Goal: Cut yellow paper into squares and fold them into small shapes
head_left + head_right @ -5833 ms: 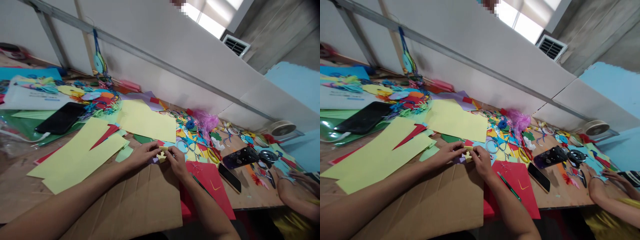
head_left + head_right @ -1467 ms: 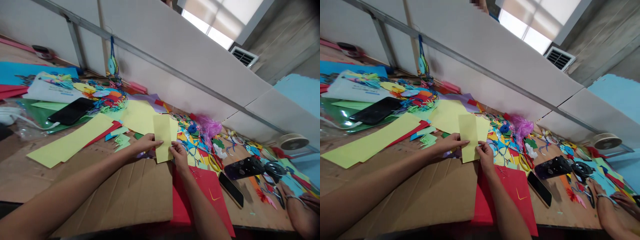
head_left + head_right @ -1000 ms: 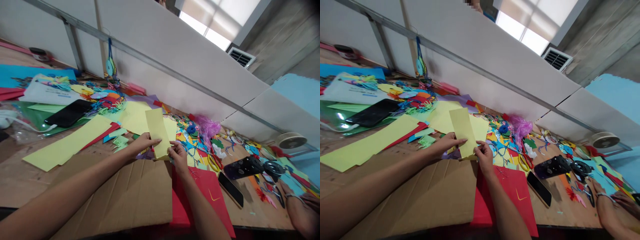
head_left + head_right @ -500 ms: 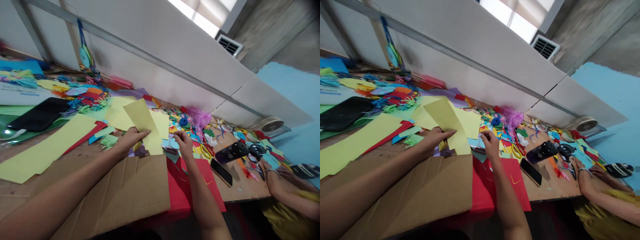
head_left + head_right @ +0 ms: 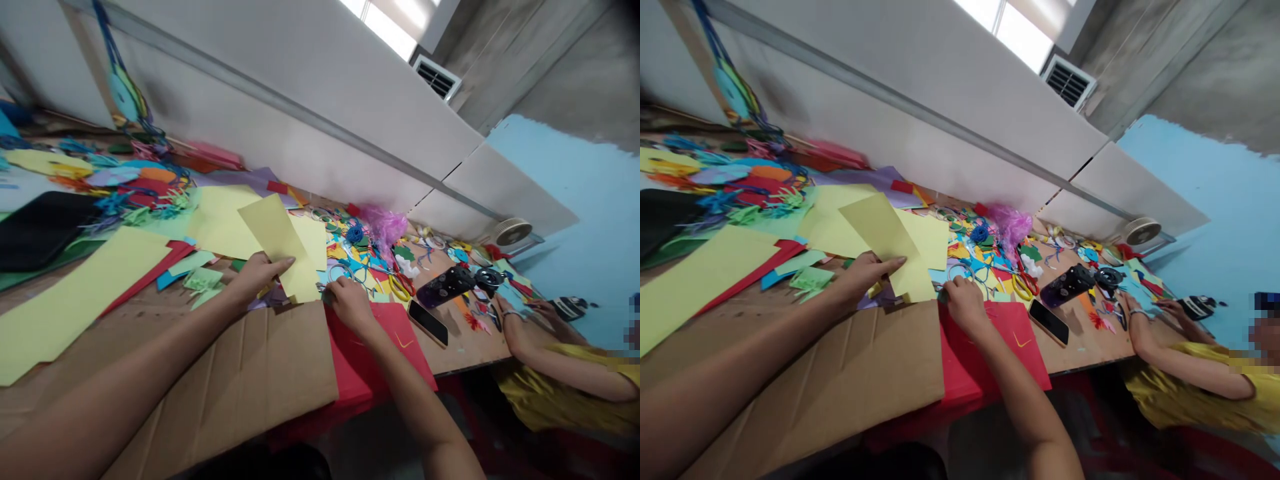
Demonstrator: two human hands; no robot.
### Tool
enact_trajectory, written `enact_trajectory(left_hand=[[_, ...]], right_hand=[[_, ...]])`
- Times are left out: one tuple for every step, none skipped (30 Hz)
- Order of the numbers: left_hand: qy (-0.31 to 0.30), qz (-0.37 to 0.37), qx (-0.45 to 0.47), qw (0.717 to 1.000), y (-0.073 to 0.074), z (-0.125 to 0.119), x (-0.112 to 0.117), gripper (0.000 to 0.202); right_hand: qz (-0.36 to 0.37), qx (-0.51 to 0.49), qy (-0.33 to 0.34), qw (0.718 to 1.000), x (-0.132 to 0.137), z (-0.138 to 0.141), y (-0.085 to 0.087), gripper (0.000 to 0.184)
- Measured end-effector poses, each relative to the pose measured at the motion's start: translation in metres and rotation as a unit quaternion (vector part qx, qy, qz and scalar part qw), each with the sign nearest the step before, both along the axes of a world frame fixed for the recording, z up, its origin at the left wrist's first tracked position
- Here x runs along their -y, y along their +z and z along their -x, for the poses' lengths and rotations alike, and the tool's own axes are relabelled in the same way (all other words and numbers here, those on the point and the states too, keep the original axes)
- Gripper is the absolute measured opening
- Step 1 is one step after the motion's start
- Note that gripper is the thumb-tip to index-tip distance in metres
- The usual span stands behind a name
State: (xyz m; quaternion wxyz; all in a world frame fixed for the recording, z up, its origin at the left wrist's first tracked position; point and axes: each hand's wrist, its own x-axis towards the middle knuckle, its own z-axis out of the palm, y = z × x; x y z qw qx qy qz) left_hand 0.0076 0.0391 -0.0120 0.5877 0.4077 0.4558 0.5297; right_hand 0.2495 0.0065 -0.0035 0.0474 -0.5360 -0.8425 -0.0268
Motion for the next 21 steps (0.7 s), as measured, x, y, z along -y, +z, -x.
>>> enact_trajectory(left_hand=[[0.001,-0.001,0.002,1.000,0.001,0.000,0.001,0.055],[0.002,-0.001,0.002,1.000,0.002,0.000,0.001,0.054],[0.004,-0.003,0.005,1.000,0.003,0.001,0.001,0.054],[0.005,-0.006,0.009,1.000,0.004,0.001,0.001,0.054],[0.002,-0.008,0.015,1.000,0.004,0.001,0.000,0.054],[-0.002,-0.010,0.022,1.000,0.005,0.000,-0.001,0.055],[-0.006,-0.011,0.029,1.000,0.005,0.000,-0.001,0.055],[-0.010,-0.011,0.033,0.999,0.005,0.000,-0.002,0.056],[-0.012,-0.013,0.035,0.999,0.005,0.000,-0.003,0.056],[-0.013,-0.016,0.032,0.999,0.004,0.000,-0.004,0.056],[-0.013,-0.020,0.027,0.999,0.004,0.000,-0.004,0.055],[-0.013,-0.025,0.020,0.999,0.003,0.000,-0.005,0.054],[-0.012,-0.030,0.013,0.999,0.003,0.000,-0.005,0.052],[-0.010,-0.033,0.008,0.999,0.002,0.000,-0.005,0.051],[-0.007,-0.035,0.006,0.999,0.002,0.001,-0.005,0.050],[-0.003,-0.035,0.005,0.999,0.002,0.001,-0.005,0.049],[-0.001,-0.033,0.005,0.999,0.002,0.000,-0.004,0.049],[0.001,-0.031,0.005,1.000,0.001,0.000,-0.004,0.048],[0.002,-0.029,0.003,1.000,0.001,-0.001,-0.004,0.048],[-0.001,-0.028,0.000,1.000,0.001,-0.002,-0.003,0.048],[-0.005,-0.029,-0.003,1.000,0.001,-0.003,-0.003,0.048]], right_hand=[[-0.014,0.028,-0.005,0.999,-0.001,0.003,-0.004,0.020],[-0.027,0.043,-0.009,0.999,-0.001,0.005,-0.007,0.020],[-0.037,0.048,-0.014,0.998,-0.001,0.005,-0.008,0.019],[-0.044,0.042,-0.021,0.998,-0.001,0.003,-0.007,0.018],[-0.048,0.028,-0.029,0.998,-0.001,0.001,-0.005,0.016],[-0.053,0.003,-0.041,0.998,0.000,-0.003,-0.002,0.014],[-0.058,-0.033,-0.050,0.997,0.000,-0.007,0.002,0.012],[-0.064,-0.080,-0.060,0.993,-0.001,-0.012,0.006,0.011],[-0.066,-0.138,-0.064,0.986,-0.002,-0.015,0.011,0.010],[-0.060,-0.208,-0.065,0.974,-0.003,-0.017,0.015,0.008],[-0.040,-0.289,-0.066,0.954,-0.006,-0.018,0.019,0.006],[-0.003,-0.375,-0.066,0.925,-0.008,-0.017,0.022,0.005],[0.046,-0.461,-0.070,0.884,-0.012,-0.014,0.024,0.007],[0.099,-0.537,-0.076,0.834,-0.015,-0.009,0.025,0.011],[0.149,-0.596,-0.082,0.785,-0.018,-0.003,0.025,0.013],[0.180,-0.639,-0.086,0.743,-0.020,0.004,0.024,0.016],[0.194,-0.667,-0.087,0.714,-0.021,0.011,0.022,0.020],[0.200,-0.686,-0.088,0.694,-0.022,0.018,0.019,0.024],[0.209,-0.697,-0.089,0.681,-0.021,0.024,0.017,0.028],[0.219,-0.697,-0.090,0.677,-0.020,0.029,0.014,0.031],[0.227,-0.689,-0.089,0.682,-0.019,0.033,0.011,0.033]])
